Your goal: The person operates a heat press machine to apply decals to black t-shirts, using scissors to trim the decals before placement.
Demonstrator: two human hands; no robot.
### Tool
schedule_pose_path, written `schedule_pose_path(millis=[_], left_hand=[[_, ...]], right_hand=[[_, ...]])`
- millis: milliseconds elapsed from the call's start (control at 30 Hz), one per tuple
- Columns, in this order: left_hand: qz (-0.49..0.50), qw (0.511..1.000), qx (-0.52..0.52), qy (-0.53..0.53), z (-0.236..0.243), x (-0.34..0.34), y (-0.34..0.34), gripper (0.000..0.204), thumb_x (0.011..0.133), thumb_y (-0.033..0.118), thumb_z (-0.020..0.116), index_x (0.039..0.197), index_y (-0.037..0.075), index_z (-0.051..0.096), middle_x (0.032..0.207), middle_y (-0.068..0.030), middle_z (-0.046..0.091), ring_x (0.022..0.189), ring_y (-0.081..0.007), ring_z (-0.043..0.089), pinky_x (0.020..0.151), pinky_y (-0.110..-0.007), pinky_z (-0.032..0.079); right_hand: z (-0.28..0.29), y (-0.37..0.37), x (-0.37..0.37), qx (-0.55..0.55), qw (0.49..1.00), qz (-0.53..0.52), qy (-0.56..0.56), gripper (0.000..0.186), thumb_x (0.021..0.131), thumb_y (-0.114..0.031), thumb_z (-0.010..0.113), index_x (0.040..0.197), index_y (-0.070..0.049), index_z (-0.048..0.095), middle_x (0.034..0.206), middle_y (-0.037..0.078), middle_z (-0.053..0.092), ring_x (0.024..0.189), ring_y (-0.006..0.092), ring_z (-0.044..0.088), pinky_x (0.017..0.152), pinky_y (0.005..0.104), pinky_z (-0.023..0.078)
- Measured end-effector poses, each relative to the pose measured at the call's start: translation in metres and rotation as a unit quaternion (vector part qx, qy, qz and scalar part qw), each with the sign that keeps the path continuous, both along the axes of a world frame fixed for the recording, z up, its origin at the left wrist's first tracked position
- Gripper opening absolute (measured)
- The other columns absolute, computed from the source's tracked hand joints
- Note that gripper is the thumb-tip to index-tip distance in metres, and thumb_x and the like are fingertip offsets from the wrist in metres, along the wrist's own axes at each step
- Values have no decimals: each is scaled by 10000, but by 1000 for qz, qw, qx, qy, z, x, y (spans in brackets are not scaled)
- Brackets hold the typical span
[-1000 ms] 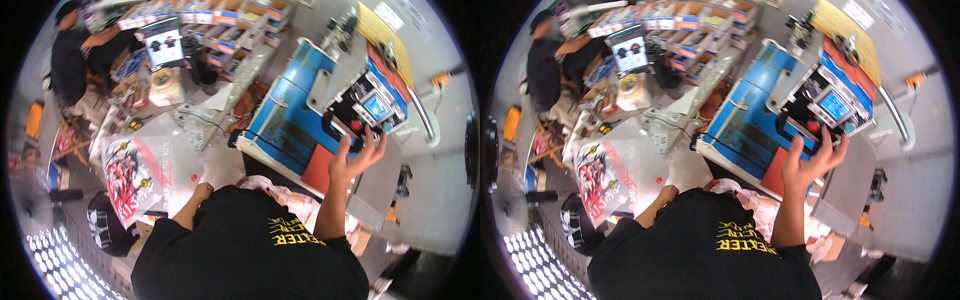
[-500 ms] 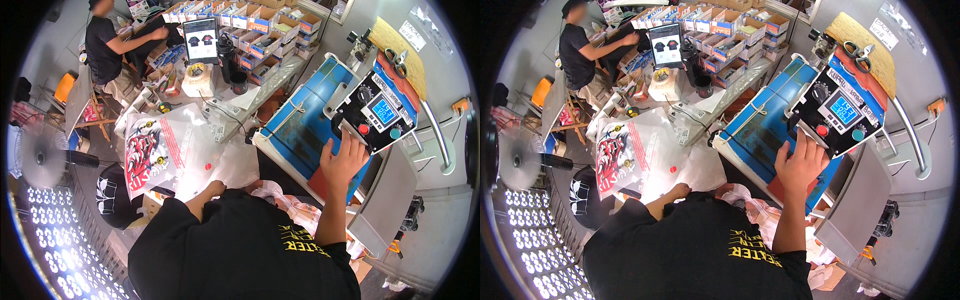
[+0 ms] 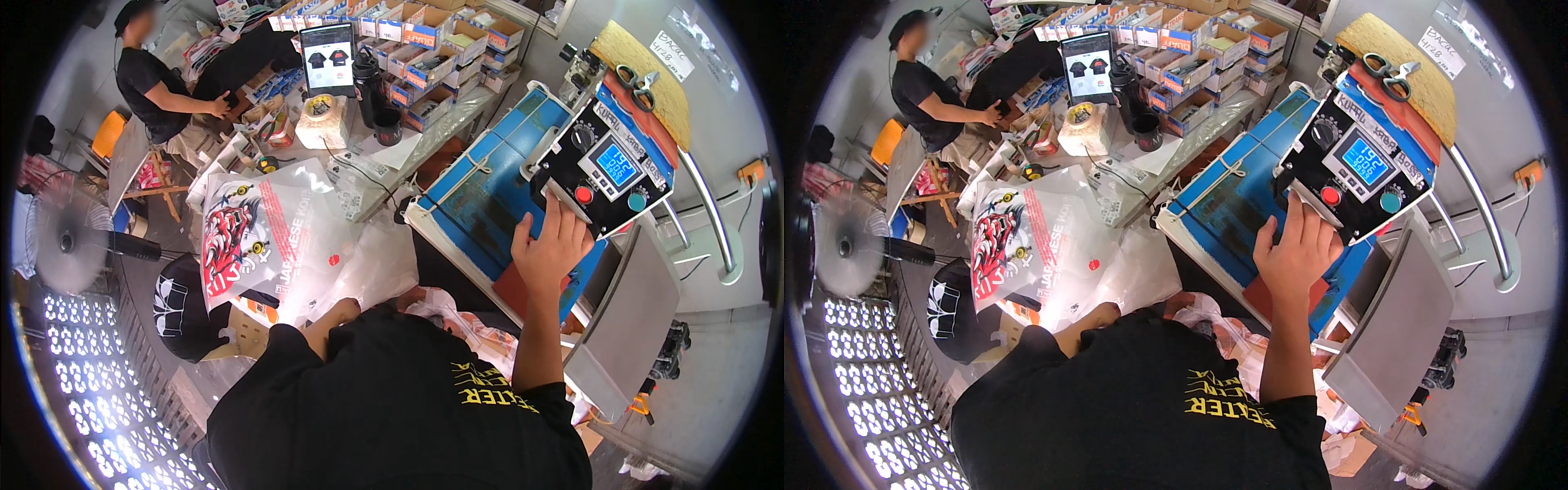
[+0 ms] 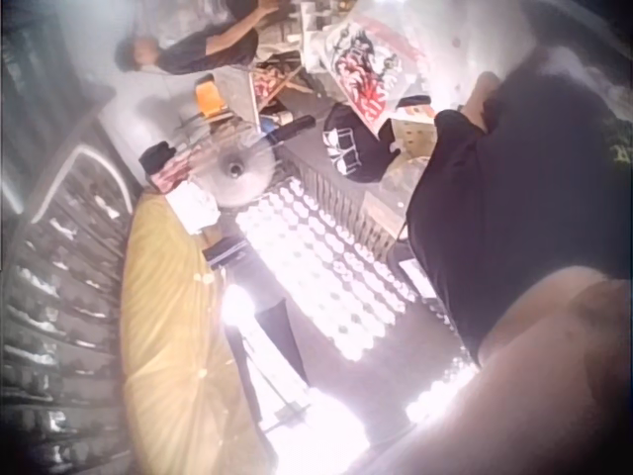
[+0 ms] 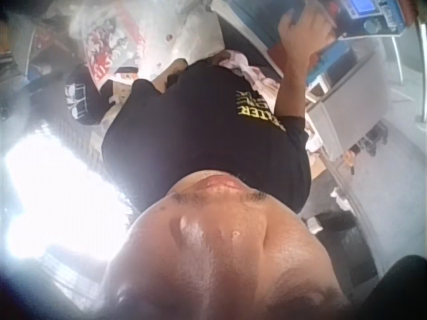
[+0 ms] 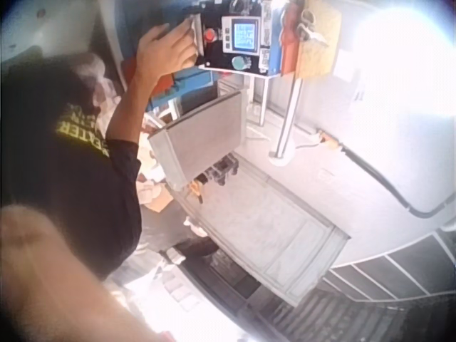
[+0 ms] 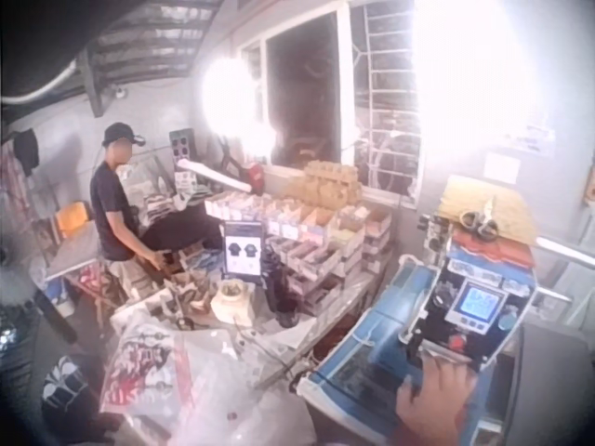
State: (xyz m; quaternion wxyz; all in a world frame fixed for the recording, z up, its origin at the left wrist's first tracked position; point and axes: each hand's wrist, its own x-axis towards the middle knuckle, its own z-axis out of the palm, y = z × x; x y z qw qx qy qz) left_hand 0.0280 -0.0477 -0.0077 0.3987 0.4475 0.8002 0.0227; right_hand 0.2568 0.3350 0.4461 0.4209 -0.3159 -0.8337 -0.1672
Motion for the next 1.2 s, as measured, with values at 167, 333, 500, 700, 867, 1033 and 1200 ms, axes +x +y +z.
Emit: schedule_pose_path(millis=[167, 333, 500, 700, 867, 1033, 1200], left_hand=[[35, 997, -60, -23, 43, 4, 35, 313, 826, 228, 553, 978, 13, 722, 998, -247, 691, 947, -400, 666, 818, -441, 533], [23, 996, -89, -9, 57, 2, 37, 303, 834, 238, 557, 975, 21, 715, 989, -240, 692, 937, -393, 667, 803, -430, 535], [87, 996, -1, 14, 81, 4, 49, 299, 851, 245, 545, 966, 22, 707, 961, -243, 689, 920, -401, 666, 799, -439, 532], [165, 962, 207, -68, 242, 7, 130, 322, 925, 306, 553, 955, 0, 648, 843, -216, 666, 828, -369, 660, 779, -408, 515], [55, 819, 414, -393, 448, 42, 188, 644, 983, 600, 450, 1148, 2, 625, 1041, -101, 659, 1003, -190, 606, 899, -341, 473], [-225, 648, 410, -601, 638, 101, 157, 921, 870, 763, 457, 1277, -59, 543, 1260, -207, 587, 1198, -302, 562, 1016, -408, 433], [-273, 491, 483, -672, 642, 146, 168, 919, 900, 714, 465, 1302, -112, 494, 1270, -264, 569, 1186, -345, 574, 999, -420, 460]], right_hand=[[-3, 2, 6, -5, 1000, -11, -9, 529, 760, -229, 671, 1270, -102, 609, 1162, 49, 631, 1054, 247, 556, 887, 417, 351], [-1, 1, 7, -11, 1000, -9, -2, 528, 763, -224, 669, 1274, -104, 611, 1164, 50, 633, 1057, 243, 559, 894, 424, 350], [-5, 2, 3, -17, 1000, -4, 1, 524, 762, -226, 669, 1270, -109, 614, 1163, 44, 636, 1052, 237, 562, 893, 420, 349], [-6, 3, 3, 0, 1000, -19, 4, 515, 759, -226, 668, 1259, -115, 619, 1153, 40, 635, 1042, 236, 563, 884, 413, 348], [-9, 4, 5, 4, 1000, -26, 5, 522, 752, -223, 670, 1259, -111, 618, 1161, 47, 631, 1040, 250, 564, 875, 408, 346], [-5, 4, 3, 11, 1000, -15, -6, 534, 754, -212, 665, 1274, -100, 611, 1212, 60, 624, 1043, 271, 566, 859, 414, 352], [-8, -2, 5, -15, 999, -21, -24, 539, 758, -204, 661, 1281, -89, 605, 1236, 66, 617, 1049, 279, 566, 857, 423, 355]])
